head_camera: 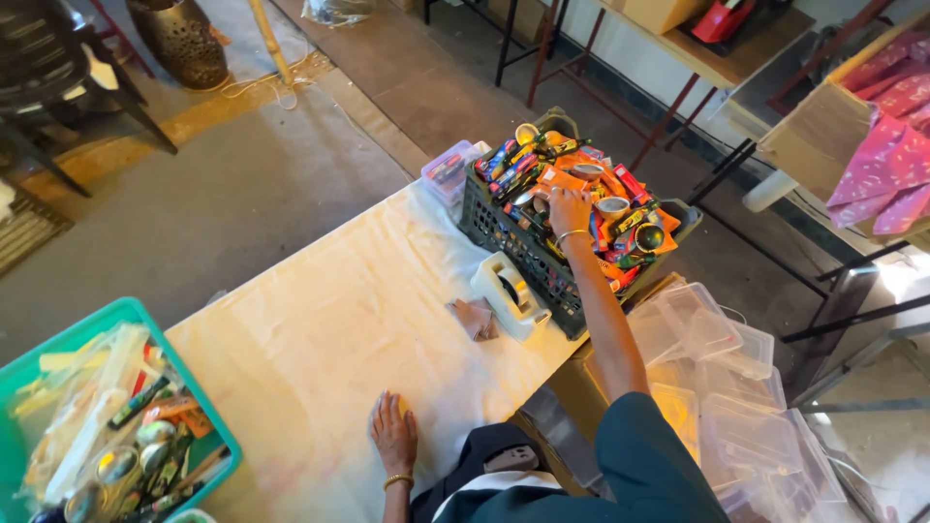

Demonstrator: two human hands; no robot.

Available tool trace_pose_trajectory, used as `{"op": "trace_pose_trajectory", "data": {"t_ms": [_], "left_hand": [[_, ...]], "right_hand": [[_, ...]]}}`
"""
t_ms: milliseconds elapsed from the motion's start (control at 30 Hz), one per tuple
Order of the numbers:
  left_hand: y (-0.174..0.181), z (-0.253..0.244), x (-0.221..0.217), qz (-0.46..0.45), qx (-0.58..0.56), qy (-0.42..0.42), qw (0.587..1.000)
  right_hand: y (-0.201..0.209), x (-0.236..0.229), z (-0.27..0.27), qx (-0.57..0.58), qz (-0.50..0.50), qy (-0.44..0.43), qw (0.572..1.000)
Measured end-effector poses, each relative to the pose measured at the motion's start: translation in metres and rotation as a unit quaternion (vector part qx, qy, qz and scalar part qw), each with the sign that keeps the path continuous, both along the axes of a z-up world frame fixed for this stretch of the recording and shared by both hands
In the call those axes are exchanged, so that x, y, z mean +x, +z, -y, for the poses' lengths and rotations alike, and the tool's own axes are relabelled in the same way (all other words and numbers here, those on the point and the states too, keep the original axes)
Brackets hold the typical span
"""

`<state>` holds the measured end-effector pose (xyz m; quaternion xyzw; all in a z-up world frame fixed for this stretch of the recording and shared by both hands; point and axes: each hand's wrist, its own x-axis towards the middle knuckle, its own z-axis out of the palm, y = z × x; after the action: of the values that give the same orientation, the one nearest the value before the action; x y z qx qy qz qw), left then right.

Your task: The person packs various small items, including a can, a tube, and a box, into a clear plastic container on a table. They then place the container aside and handle other items from a basket.

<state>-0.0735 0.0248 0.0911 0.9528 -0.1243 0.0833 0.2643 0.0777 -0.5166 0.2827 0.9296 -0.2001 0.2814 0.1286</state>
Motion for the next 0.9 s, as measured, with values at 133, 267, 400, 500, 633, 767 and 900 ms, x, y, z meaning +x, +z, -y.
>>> {"op": "trace_pose_trajectory", "data": {"t_ms": [133,267,400,500,633,767,900], "left_hand": [[0.011,-0.010,-0.010,0.003,0.002,-0.027,1.000],[0.005,-0.017,-0.013,0.009,-0.008,-0.036,0.999],[0.001,-0.018,-0.013,0.004,-0.001,-0.041,0.999],[0.006,-0.021,-0.012,0.006,-0.009,-0.047,0.999],[0.006,-0.025,-0.013,-0.003,0.014,-0.051,0.999],[0.007,-0.021,-0.014,0.003,-0.001,-0.045,0.999],[0.012,-0.017,-0.012,0.009,0.004,-0.030,1.000]], "right_hand": [[0.017,-0.013,-0.020,-0.055,0.057,0.086,0.993],[-0.003,-0.019,-0.069,0.056,0.161,0.032,0.985],[0.014,-0.041,-0.171,0.473,0.101,0.237,0.842],[0.010,-0.043,-0.174,0.457,0.059,0.212,0.862],[0.011,-0.041,-0.125,0.084,0.127,0.158,0.976],[0.017,-0.046,-0.080,-0.024,0.067,0.086,0.994],[0.007,-0.044,-0.067,-0.022,0.022,0.100,0.995]]}}
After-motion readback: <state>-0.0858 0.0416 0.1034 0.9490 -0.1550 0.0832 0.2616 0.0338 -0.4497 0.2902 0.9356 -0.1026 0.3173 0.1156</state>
